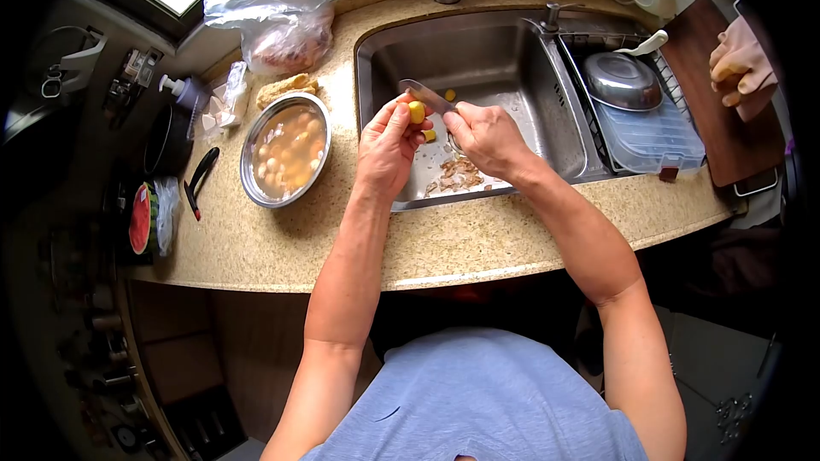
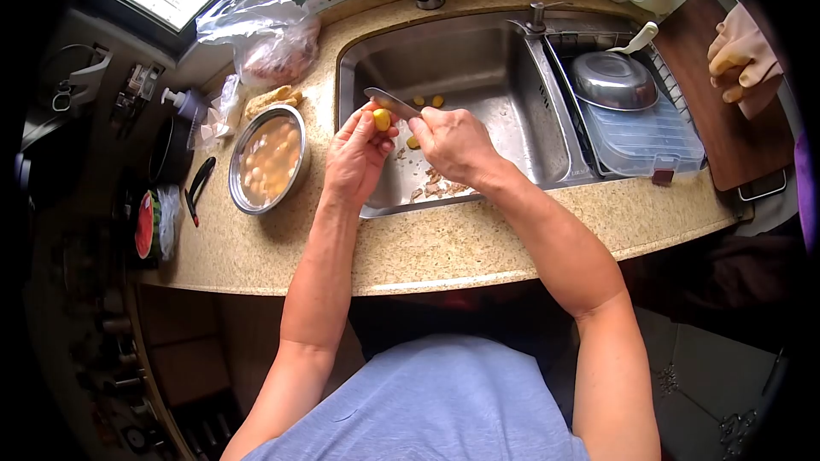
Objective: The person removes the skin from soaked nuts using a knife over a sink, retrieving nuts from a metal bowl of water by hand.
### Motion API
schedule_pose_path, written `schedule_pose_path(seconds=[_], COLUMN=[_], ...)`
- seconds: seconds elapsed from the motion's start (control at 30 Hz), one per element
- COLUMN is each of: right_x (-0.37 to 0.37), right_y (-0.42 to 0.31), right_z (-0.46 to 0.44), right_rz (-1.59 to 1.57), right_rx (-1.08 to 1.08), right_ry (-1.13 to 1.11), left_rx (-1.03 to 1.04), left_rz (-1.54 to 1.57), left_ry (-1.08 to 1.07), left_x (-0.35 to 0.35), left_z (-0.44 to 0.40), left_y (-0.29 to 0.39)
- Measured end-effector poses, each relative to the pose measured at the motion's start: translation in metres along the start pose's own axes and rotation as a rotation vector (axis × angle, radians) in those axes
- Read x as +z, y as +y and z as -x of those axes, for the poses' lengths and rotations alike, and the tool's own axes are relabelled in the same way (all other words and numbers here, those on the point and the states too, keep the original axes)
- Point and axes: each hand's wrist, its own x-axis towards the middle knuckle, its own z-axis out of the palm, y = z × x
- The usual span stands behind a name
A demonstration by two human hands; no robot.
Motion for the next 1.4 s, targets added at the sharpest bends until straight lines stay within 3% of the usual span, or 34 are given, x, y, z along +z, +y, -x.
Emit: schedule_pose_path(seconds=[0.2,0.33,0.43,0.5,0.6,0.8,0.9,1.0,1.3,1.4], right_x=[-0.001,0.0,0.001,0.005,0.003,0.006,0.003,-0.002,0.003,0.005], right_y=[-0.003,0.0,-0.003,0.001,0.004,0.004,0.008,0.0,-0.003,-0.002], right_z=[0.0,-0.001,0.001,0.002,0.0,0.001,-0.002,-0.002,0.002,0.0], right_rz=[-0.073,0.003,-0.048,0.008,0.134,0.073,0.149,0.012,-0.01,-0.051], right_rx=[0.011,0.054,0.001,-0.145,-0.096,-0.173,0.007,0.013,-0.077,-0.003], right_ry=[-0.066,0.012,0.023,0.028,0.063,0.028,0.064,0.065,0.073,0.064], left_rx=[-0.004,-0.027,-0.056,-0.041,-0.083,-0.076,-0.106,-0.079,-0.053,-0.058], left_rz=[0.043,0.023,0.089,0.144,0.091,0.095,0.081,0.093,0.229,0.145], left_ry=[-0.01,0.038,0.083,0.04,0.093,0.039,0.073,0.123,0.057,0.029], left_x=[-0.001,0.007,0.003,-0.001,0.005,-0.003,0.001,0.013,0.0,0.001], left_z=[0.0,0.002,0.002,0.0,0.004,0.002,0.001,0.005,0.002,0.003], left_y=[-0.001,0.004,0.003,0.0,0.005,-0.001,0.003,0.007,0.001,0.003])
